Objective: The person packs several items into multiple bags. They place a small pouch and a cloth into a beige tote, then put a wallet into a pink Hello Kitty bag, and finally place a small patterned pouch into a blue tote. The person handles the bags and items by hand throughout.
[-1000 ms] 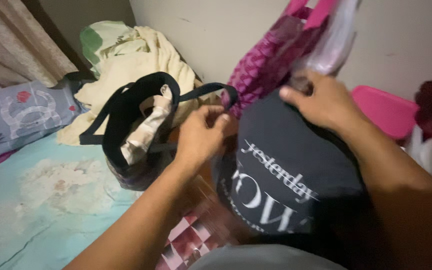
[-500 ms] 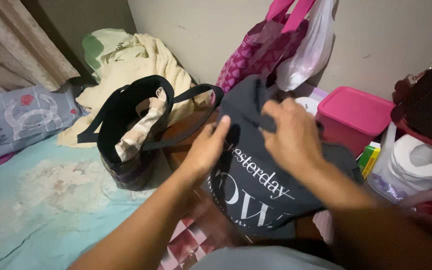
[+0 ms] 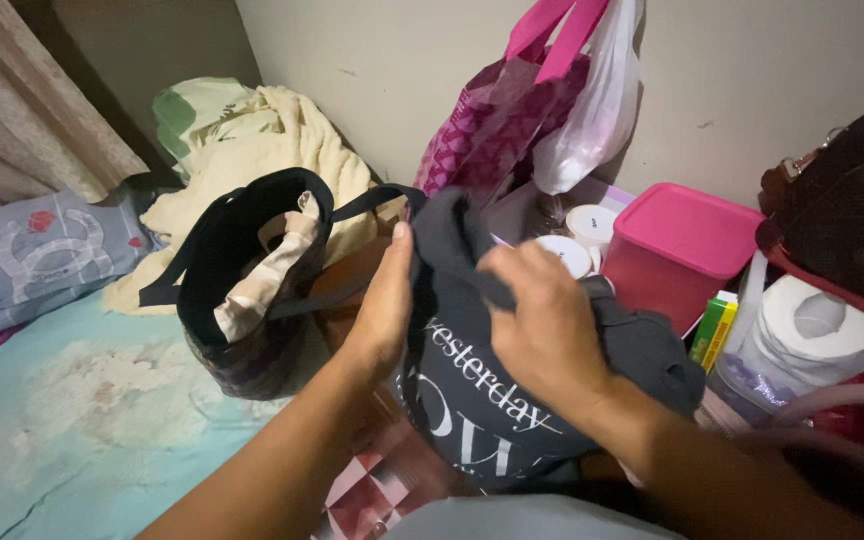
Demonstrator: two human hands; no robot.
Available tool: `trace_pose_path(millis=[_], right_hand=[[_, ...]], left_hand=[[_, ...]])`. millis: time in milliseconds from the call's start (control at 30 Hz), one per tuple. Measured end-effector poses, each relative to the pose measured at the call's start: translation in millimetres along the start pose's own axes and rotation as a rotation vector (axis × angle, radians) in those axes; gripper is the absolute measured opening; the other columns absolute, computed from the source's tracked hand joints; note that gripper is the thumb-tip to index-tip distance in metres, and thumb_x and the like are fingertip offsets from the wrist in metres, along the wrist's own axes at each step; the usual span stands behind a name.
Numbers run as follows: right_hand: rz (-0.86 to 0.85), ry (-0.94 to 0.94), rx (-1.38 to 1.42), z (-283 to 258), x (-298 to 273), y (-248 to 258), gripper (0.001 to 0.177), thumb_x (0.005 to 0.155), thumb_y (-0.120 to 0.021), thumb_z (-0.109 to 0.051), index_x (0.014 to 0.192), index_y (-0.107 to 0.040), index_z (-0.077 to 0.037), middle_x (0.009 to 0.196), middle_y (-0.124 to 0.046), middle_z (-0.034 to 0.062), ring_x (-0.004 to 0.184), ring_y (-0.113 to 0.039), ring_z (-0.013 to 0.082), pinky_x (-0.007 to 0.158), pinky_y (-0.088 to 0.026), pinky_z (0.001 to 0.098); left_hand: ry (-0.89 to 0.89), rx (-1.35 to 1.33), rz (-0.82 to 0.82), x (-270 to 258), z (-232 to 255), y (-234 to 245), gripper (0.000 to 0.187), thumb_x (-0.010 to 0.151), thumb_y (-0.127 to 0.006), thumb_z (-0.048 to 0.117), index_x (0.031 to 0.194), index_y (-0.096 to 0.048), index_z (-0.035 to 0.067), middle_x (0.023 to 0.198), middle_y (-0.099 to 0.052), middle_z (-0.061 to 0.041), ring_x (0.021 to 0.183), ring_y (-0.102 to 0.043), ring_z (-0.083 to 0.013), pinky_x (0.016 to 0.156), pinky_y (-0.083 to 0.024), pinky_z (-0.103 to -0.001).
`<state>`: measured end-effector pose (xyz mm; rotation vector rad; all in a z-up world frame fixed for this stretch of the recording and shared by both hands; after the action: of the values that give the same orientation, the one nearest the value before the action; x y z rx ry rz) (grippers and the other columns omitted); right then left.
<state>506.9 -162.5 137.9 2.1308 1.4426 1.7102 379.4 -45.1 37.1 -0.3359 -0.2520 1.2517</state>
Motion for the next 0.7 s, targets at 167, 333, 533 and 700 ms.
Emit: trace_pose_path(millis=[167,333,533,700], right_hand=[[0.131,-0.077,0.242,9.0,25.2,21.5,0.026,0.085,-0.074,0.001,0.108,-0.062,-0.003,0.099,-0.07,0.0134,0.097,-0.073,0.0247,0.083,-0.054,0.0346],[0.162,-0.083,0.307,14.5,49.2,31.3,0.021,0.088,-0.074,0.002,0.105,-0.063,-0.001,0.096,-0.071,0.0087,0.095,-0.068,0.0151,0.086,-0.053,0.0299],[0.1,-0.181,0.215,50.5,63.0,40.4,0.02,0.09,-0.075,-0.003,0.107,-0.065,-0.002,0.094,-0.073,0.009,0.089,-0.069,0.0192,0.08,-0.054,0.0328],[-0.107,-0.264,-0.063,100.5,54.5,8.0,0.043,0.089,-0.075,-0.023,0.128,-0.066,-0.008,0.118,-0.069,0.0218,0.112,-0.065,0.0385,0.093,-0.05,0.0461]], left_hand=[[-0.033,0.11,0.039,-8.2,-9.6,-1.3,0.071,0.099,-0.039,0.058,0.14,-0.058,0.003,0.135,-0.066,-0.012,0.119,-0.063,-0.0215,0.107,-0.044,-0.031],[-0.229,0.337,0.019,-15.0,12.9,-24.7,0.072,0.099,-0.043,0.058,0.143,-0.056,0.002,0.137,-0.064,-0.016,0.124,-0.059,-0.0249,0.108,-0.042,-0.034],[-0.52,0.77,0.269,-41.4,37.5,-45.8,0.077,0.1,-0.047,0.056,0.156,-0.037,0.004,0.158,-0.042,-0.023,0.146,-0.042,-0.0351,0.118,-0.032,-0.04],[-0.719,1.112,0.157,-75.8,18.8,-72.0,0.091,0.098,-0.057,0.053,0.163,-0.022,0.0,0.171,-0.016,-0.027,0.159,-0.016,-0.0434,0.123,-0.011,-0.061]])
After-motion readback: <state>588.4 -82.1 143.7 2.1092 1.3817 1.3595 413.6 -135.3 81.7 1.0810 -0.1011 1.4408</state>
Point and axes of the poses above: each hand's wrist, its own x-axis towards the middle knuckle, its own y-axis out of the back of the hand, z = x × y, the point moved 9 cm from there along x, towards the middle knuckle
